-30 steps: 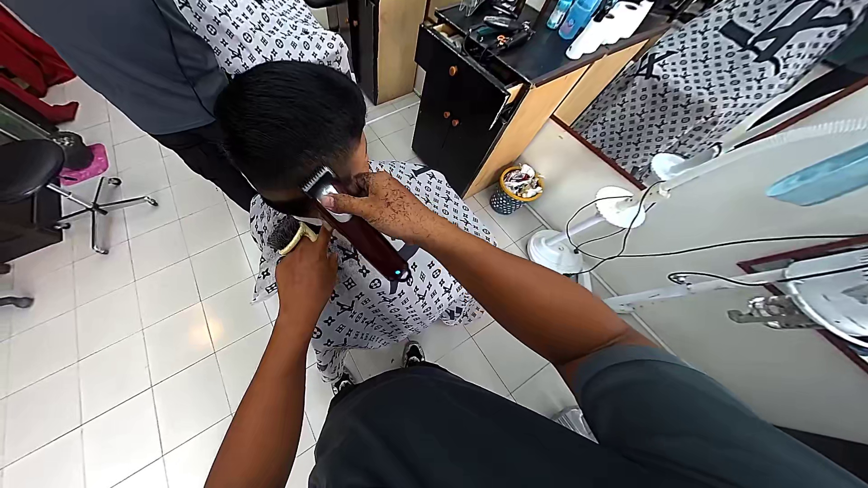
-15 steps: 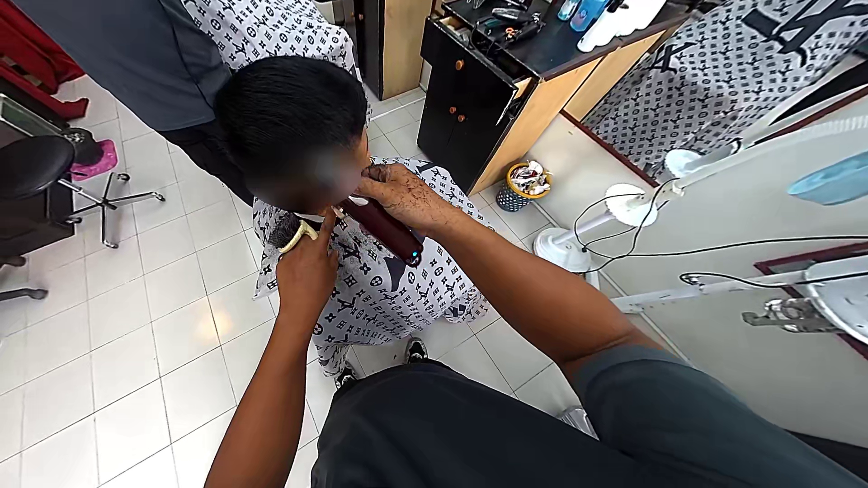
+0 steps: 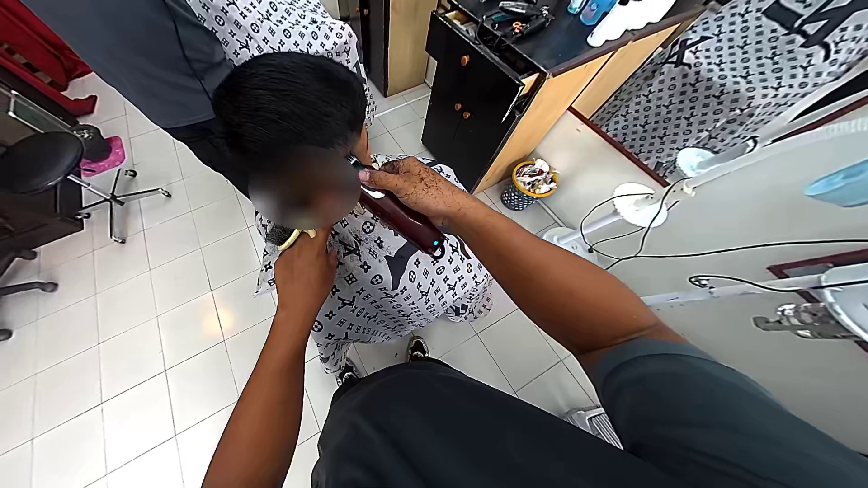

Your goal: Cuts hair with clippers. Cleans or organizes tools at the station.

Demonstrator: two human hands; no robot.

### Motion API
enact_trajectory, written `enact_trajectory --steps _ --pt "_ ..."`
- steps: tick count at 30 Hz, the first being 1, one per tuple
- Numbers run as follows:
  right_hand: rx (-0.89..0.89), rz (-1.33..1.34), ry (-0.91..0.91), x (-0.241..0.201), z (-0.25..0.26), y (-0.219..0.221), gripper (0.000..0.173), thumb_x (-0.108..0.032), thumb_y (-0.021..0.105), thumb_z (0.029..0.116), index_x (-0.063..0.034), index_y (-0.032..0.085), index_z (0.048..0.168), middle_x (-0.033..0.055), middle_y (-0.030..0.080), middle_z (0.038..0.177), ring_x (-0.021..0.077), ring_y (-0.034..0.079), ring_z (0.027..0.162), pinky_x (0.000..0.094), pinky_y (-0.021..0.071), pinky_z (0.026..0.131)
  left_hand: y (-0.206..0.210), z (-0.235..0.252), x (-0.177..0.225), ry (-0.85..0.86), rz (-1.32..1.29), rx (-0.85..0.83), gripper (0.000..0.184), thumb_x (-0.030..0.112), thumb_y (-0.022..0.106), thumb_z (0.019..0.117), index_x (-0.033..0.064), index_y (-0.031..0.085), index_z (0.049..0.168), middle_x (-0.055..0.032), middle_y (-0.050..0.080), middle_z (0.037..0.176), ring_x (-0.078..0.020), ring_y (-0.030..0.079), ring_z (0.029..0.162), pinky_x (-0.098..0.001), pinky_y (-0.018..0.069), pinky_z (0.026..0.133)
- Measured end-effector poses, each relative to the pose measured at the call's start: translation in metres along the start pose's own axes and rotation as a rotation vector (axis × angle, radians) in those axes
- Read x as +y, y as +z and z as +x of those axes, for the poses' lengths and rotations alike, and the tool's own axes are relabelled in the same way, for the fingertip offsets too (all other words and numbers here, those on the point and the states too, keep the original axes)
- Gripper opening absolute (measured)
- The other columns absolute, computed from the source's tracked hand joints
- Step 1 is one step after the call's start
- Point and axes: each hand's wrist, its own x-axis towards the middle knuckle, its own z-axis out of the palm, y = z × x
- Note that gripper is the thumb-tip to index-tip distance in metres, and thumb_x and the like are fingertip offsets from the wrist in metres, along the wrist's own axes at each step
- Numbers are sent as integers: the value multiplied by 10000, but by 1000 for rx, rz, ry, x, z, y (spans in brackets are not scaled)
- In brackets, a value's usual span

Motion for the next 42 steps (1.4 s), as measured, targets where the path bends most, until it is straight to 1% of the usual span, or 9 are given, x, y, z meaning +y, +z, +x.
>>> enact_trajectory --steps 5,9,14,18,28,36,38,40,42 --pt "-8 94 -110 -5 1 4 342 -325 550 1069 6 634 1050 97 682 831 164 692 691 316 609 649 0 1 2 -19 -13 -6 813 134 714 944 291 302 1628 -278 662 970 -481 669 790 -620 511 604" --pt "-4 23 -15 0 1 -4 357 -334 550 1069 -15 635 934 70 654 737 135 648 607 291 564 583 2 0 0 5 5 7 844 132 729 931 291 289 1633 -277 650 932 -480 662 760 -612 506 580" --pt "-27 134 -84 0 3 -8 366 -330 481 1094 0 634 1048 84 672 800 154 677 650 311 603 612 2 1 2 -1 -8 4 843 125 719 939 287 277 1637 -281 653 950 -479 664 773 -620 507 596" --pt "-27 29 10 0 3 -17 395 -358 510 1084 -14 647 948 72 661 743 144 654 598 295 577 572 2 0 0 13 -4 17 858 146 732 935 298 266 1639 -267 637 891 -470 646 725 -606 497 574" --pt "-49 -33 39 2 4 -34 406 -375 509 1083 -19 651 949 72 670 754 140 666 607 292 583 566 3 -1 -2 38 -7 37 856 130 734 926 287 282 1636 -270 638 893 -473 647 726 -613 495 577" --pt "-103 64 -133 10 3 -29 373 -315 427 1105 -11 632 1042 64 674 794 139 674 649 304 601 614 7 -2 -4 62 -43 88 822 138 721 936 248 298 1632 -272 647 937 -470 655 765 -615 504 609" --pt "-144 4 -103 24 -15 -32 396 -340 445 1081 -17 662 1006 58 675 760 137 654 617 319 580 587 14 -9 -12 227 -147 323 624 149 667 964 108 451 1548 -254 688 1086 -415 697 890 -575 558 718" --pt "-75 63 -78 53 -38 -35 393 -376 498 1054 -29 679 1015 51 685 762 131 662 607 317 593 573 8 -9 -3 374 -372 438 392 124 644 963 32 624 1343 -185 707 1037 -280 674 834 -418 545 690" --pt "24 397 -103 93 -53 -33 438 -483 473 1047 -90 646 1134 44 705 874 128 685 697 304 609 631 -28 0 19 290 -775 -14 388 135 651 967 56 613 1345 -36 716 979 -87 648 719 -242 538 587"
